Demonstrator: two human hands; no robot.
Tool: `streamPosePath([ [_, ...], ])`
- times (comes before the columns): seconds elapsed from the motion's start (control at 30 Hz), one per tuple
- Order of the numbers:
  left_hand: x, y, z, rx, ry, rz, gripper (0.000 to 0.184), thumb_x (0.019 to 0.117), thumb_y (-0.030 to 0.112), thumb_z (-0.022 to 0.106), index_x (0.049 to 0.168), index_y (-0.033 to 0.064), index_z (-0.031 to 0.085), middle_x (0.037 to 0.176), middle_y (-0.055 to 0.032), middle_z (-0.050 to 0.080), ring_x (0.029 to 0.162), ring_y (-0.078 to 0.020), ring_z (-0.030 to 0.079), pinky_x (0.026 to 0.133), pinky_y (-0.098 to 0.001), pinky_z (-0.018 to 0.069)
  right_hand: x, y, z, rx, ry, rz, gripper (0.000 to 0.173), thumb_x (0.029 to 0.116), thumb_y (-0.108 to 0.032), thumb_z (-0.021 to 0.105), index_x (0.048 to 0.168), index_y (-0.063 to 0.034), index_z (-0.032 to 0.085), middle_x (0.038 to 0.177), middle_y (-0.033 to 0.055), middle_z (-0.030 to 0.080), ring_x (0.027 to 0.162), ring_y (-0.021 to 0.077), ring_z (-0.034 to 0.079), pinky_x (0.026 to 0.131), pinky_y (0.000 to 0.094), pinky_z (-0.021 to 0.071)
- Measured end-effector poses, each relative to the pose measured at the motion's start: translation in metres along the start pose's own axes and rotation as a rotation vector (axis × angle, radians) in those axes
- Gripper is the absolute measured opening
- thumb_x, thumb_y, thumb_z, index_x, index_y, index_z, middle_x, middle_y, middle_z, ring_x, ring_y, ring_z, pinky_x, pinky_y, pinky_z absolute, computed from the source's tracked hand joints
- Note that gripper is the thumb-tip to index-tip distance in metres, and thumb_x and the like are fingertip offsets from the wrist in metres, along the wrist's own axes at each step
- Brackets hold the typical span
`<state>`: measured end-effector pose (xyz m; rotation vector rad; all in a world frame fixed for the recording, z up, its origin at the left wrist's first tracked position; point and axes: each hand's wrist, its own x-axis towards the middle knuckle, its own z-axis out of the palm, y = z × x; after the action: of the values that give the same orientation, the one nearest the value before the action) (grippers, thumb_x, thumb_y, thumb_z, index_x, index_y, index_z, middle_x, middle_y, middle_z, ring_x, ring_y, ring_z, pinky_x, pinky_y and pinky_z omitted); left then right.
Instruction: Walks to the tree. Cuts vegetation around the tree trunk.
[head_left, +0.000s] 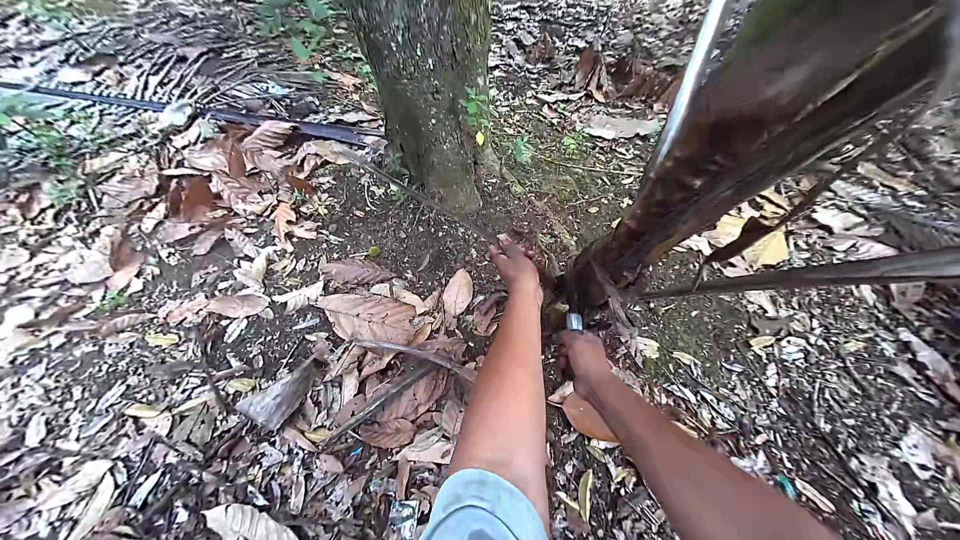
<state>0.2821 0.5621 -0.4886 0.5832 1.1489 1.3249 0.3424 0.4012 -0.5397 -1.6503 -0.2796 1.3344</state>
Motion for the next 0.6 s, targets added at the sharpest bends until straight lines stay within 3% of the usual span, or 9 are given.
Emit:
streamPosePath([
  [0.17,0.028,0.005,-0.017,-0.132,0.077,0.023,0.049,0.1118,0.047,0.027,0.139,0.0101,0.043,0.087,-0.0075,0.063,0.071,-0.0189,0.063,0.069,-0.0397,0.0565,-0.008,-0.004,-0.004,0.012,-0.063,-0.051,0.015,0.0965,-0.018,0.064,0.094,-0.0057,0.056,0.056,0.0011,0.044,0.043,0.0148,0.045,0.042,0.0354,0.0456],
  [0.27,0.026,-0.013,-0.021,-0.179,0.108,-0.002,0.048,0.1113,0.051,0.024,0.136,0.013,0.041,0.086,-0.0035,0.057,0.072,-0.0162,0.061,0.069,-0.0372,0.0569,0.003,0.003,-0.016,-0.012,-0.065,0.001,0.016,0.098,-0.019,0.064,0.095,-0.0049,0.057,0.056,0.0009,0.044,0.043,0.0146,0.045,0.043,0.0357,0.0477],
  [0.47,0.044,-0.015,-0.044,-0.295,0.239,-0.027,0.045,0.111,0.052,0.024,0.121,0.0128,0.044,0.082,-0.0022,0.052,0.068,-0.0158,0.058,0.065,-0.0357,0.0549,0.03,0.016,0.008,0.102,-0.029,0.035,0.013,0.0986,-0.016,0.063,0.097,-0.0052,0.055,0.056,0.0017,0.044,0.041,0.0153,0.044,0.039,0.0352,0.0469],
  [0.6,0.032,-0.013,-0.038,-0.412,0.284,-0.001,0.036,0.1131,0.044,0.024,0.116,0.0135,0.043,0.079,-0.0009,0.048,0.064,-0.0139,0.055,0.063,-0.0314,0.0542,0.038,0.012,-0.001,0.083,-0.052,0.052,0.013,0.0989,-0.016,0.062,0.098,-0.0058,0.054,0.055,0.0008,0.042,0.041,0.0147,0.044,0.039,0.0341,0.0453],
])
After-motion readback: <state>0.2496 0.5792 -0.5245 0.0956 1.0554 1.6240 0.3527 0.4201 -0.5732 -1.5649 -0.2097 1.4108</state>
